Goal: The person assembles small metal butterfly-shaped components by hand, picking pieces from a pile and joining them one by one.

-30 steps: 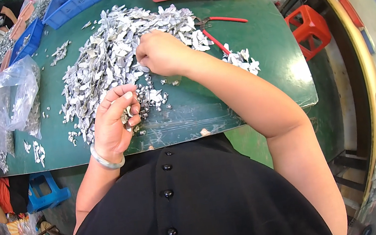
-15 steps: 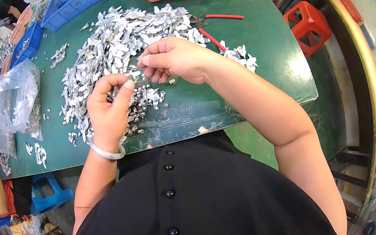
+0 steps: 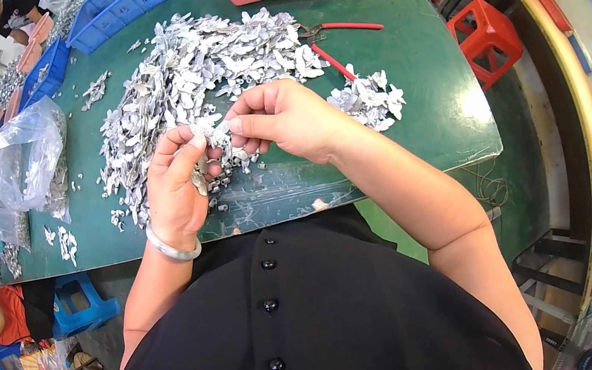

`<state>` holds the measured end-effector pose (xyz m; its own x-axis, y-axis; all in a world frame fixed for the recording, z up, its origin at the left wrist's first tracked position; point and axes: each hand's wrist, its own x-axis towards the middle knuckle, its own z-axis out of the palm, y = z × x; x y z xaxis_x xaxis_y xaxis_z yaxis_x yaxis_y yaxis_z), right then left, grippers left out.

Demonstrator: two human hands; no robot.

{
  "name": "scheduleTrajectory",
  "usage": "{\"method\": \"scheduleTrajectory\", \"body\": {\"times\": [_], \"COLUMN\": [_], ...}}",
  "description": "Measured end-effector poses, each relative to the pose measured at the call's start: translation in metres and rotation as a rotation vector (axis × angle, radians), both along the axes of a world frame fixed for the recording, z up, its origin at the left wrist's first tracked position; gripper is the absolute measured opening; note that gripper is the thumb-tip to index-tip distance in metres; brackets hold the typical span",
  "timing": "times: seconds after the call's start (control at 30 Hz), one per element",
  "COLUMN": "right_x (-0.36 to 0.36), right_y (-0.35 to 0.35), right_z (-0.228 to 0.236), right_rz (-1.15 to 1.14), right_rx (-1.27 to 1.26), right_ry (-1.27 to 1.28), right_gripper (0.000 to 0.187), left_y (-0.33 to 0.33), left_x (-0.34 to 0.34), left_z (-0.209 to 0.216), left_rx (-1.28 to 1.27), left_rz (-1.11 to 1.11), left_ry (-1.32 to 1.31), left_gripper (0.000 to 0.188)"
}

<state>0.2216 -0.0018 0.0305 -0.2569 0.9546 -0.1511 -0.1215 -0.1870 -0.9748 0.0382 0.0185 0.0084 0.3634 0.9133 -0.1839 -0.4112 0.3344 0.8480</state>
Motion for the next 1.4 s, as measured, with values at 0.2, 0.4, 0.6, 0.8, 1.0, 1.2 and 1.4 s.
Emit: {"method": "scheduleTrajectory", "body": {"times": [0.2, 0.4, 0.6, 0.8, 1.0, 1.2, 1.4], "right_x": [-0.002, -0.003, -0.002, -0.002, -0.001, 0.000, -0.004], "right_y": [-0.004, -0.006, -0.007, -0.008, -0.009, -0.010, -0.011], "right_z": [0.001, 0.002, -0.003, -0.003, -0.005, -0.003, -0.012], "right_rz": [-0.031, -0.073, -0.086, -0.094, -0.088, -0.077, -0.152], "right_rx": [0.003, -0.021, -0.051, -0.108, -0.137, -0.144, 0.061], "right_ry": [0.037, 0.084, 0.146, 0.192, 0.237, 0.254, 0.133], "right_gripper": [0.013, 0.013, 0.014, 0.014, 0.014, 0.014, 0.015], "left_y": [-0.005, -0.007, -0.008, -0.007, -0.007, -0.008, -0.008], "left_x": [0.001, -0.001, -0.001, -0.002, -0.002, -0.001, -0.001], "left_z": [0.001, 0.003, 0.004, 0.004, 0.003, 0.001, 0.003], "left_rx": [0.004, -0.036, -0.033, -0.059, -0.075, -0.042, -0.106], "left_rz": [-0.002, -0.051, -0.055, -0.090, -0.092, -0.053, -0.074], "left_ry": [0.017, -0.019, -0.033, -0.049, -0.054, -0.017, -0.070], "left_gripper": [0.010, 0.007, 0.006, 0.005, 0.006, 0.007, 0.020]}}
